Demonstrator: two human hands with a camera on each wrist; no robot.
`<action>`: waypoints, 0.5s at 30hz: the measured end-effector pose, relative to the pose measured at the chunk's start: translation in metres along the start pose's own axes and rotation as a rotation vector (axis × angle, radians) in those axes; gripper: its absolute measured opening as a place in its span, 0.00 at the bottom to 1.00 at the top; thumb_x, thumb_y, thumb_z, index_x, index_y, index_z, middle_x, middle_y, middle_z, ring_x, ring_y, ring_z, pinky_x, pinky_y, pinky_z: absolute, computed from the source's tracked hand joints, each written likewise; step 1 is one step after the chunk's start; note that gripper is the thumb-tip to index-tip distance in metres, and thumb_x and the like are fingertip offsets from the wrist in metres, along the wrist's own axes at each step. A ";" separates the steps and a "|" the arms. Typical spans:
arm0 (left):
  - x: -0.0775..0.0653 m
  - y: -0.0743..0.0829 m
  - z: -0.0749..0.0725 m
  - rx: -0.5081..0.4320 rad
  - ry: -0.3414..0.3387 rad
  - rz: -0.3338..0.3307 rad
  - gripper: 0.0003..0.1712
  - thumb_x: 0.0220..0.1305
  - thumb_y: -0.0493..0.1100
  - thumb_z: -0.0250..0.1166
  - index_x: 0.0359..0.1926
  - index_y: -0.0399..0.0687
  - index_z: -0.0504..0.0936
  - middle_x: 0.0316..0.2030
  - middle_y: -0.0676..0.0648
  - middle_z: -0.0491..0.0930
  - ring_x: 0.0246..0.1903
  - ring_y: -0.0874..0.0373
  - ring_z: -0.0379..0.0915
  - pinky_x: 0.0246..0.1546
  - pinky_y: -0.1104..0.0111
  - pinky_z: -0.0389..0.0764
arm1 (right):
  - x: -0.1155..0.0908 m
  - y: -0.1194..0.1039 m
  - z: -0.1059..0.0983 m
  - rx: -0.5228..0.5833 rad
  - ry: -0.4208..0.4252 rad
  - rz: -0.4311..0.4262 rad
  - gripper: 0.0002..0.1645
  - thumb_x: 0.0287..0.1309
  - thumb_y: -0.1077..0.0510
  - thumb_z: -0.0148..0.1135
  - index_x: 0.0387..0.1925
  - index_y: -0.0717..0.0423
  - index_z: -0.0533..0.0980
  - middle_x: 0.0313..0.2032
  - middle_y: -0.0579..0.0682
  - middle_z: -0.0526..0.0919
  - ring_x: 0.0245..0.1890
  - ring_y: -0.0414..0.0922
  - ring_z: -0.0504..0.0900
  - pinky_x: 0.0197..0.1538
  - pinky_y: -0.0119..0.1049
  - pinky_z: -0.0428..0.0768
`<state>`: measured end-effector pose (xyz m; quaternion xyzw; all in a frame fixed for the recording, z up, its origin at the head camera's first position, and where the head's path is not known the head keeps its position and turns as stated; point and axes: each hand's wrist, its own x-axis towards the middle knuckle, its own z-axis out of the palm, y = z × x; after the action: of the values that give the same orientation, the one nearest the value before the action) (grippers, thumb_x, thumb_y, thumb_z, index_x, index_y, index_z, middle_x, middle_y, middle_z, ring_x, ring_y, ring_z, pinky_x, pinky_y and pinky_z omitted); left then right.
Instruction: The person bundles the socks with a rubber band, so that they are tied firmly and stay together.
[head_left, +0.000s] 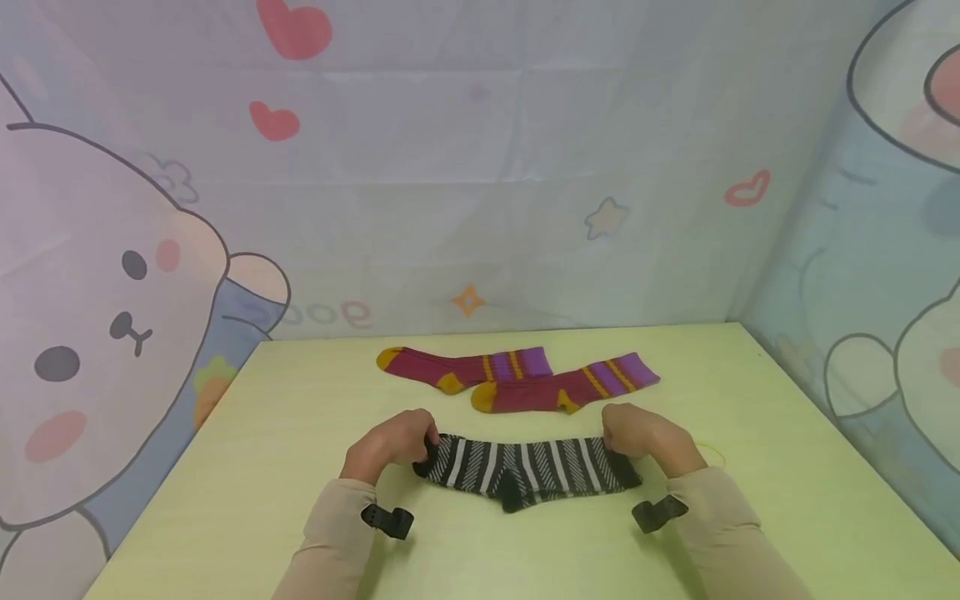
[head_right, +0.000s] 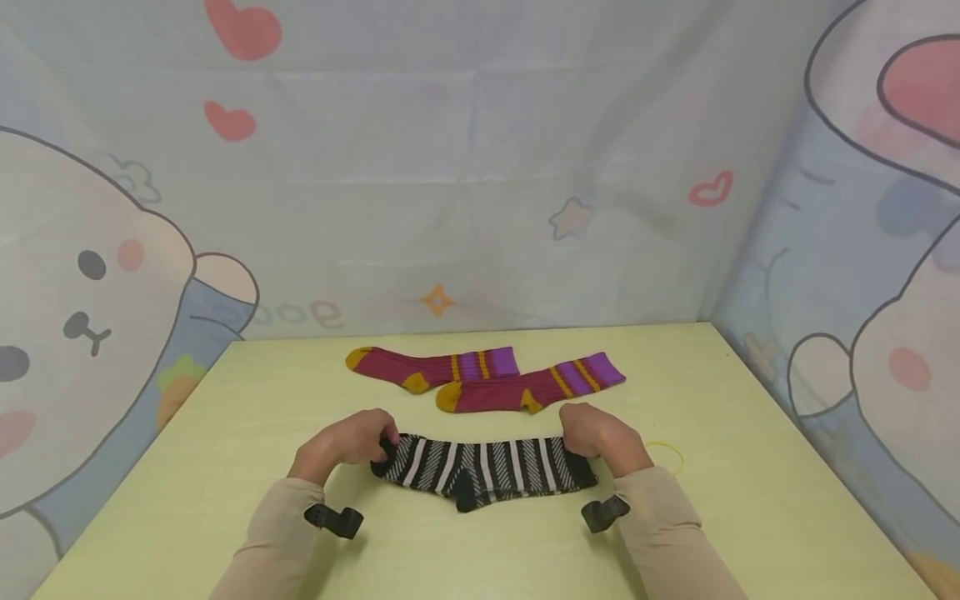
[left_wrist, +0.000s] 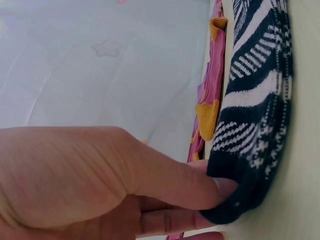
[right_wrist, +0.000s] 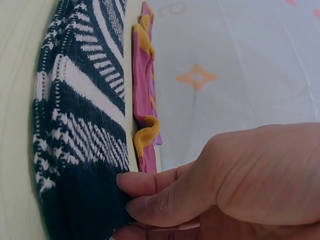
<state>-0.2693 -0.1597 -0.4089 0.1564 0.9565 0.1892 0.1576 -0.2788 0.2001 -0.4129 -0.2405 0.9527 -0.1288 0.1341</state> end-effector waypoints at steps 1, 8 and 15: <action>0.000 0.000 0.000 0.001 -0.002 -0.002 0.12 0.55 0.24 0.66 0.39 0.40 0.82 0.39 0.47 0.79 0.38 0.53 0.70 0.44 0.59 0.76 | 0.000 0.000 0.000 0.000 -0.001 0.002 0.29 0.55 0.76 0.52 0.10 0.47 0.56 0.13 0.39 0.49 0.17 0.37 0.47 0.23 0.31 0.53; 0.000 0.000 0.000 -0.003 -0.015 -0.009 0.13 0.52 0.26 0.72 0.36 0.42 0.82 0.36 0.48 0.78 0.35 0.54 0.69 0.38 0.62 0.76 | -0.002 -0.003 -0.001 -0.020 0.002 -0.002 0.26 0.56 0.75 0.53 0.12 0.49 0.60 0.14 0.40 0.54 0.17 0.38 0.52 0.24 0.31 0.58; -0.003 0.002 -0.002 -0.020 -0.012 -0.019 0.13 0.52 0.27 0.74 0.35 0.43 0.82 0.35 0.48 0.78 0.34 0.55 0.69 0.38 0.62 0.75 | -0.002 -0.004 -0.002 -0.037 0.005 -0.010 0.25 0.54 0.74 0.53 0.11 0.49 0.59 0.13 0.40 0.54 0.16 0.38 0.53 0.23 0.31 0.58</action>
<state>-0.2667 -0.1600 -0.4052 0.1469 0.9550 0.1965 0.1667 -0.2755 0.1979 -0.4093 -0.2476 0.9540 -0.1122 0.1265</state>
